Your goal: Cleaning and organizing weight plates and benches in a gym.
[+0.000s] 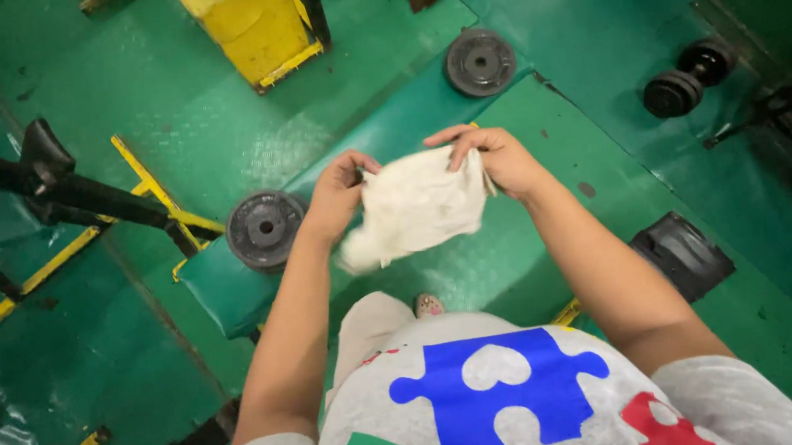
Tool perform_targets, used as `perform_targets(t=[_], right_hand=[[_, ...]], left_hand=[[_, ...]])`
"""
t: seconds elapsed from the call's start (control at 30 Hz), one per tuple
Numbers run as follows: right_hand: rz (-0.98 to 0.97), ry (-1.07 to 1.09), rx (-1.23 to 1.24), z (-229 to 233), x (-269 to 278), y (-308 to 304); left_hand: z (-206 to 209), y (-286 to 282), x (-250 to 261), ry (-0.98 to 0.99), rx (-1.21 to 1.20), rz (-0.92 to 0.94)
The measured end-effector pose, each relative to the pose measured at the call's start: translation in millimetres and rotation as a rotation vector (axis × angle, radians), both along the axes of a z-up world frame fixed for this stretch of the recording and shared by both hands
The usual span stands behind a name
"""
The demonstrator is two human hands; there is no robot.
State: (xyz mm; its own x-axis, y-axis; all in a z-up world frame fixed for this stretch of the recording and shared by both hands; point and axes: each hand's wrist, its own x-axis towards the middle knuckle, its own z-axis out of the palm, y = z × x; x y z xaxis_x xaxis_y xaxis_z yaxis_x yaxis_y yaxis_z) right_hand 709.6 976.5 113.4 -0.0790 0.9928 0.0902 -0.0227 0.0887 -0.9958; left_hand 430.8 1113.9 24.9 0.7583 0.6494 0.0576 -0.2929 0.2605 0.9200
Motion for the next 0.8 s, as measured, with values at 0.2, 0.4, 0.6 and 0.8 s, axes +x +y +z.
perform_targets(t=[0.2,0.4,0.6,0.8], right_hand=[[-0.291,0.254,-0.185,-23,26,34],[-0.294,-0.276,0.152,-8,20,93],[-0.217,-0.868,0.524,34,-6,182],[-0.141,-0.848,-0.077,-21,2,247]], left_hand=[[50,36,26,0.096,0.197,0.068],[54,108,47,0.068,0.245,0.045],[62,173,62,0.11,0.295,-0.152],[55,225,81,0.106,0.277,0.072]])
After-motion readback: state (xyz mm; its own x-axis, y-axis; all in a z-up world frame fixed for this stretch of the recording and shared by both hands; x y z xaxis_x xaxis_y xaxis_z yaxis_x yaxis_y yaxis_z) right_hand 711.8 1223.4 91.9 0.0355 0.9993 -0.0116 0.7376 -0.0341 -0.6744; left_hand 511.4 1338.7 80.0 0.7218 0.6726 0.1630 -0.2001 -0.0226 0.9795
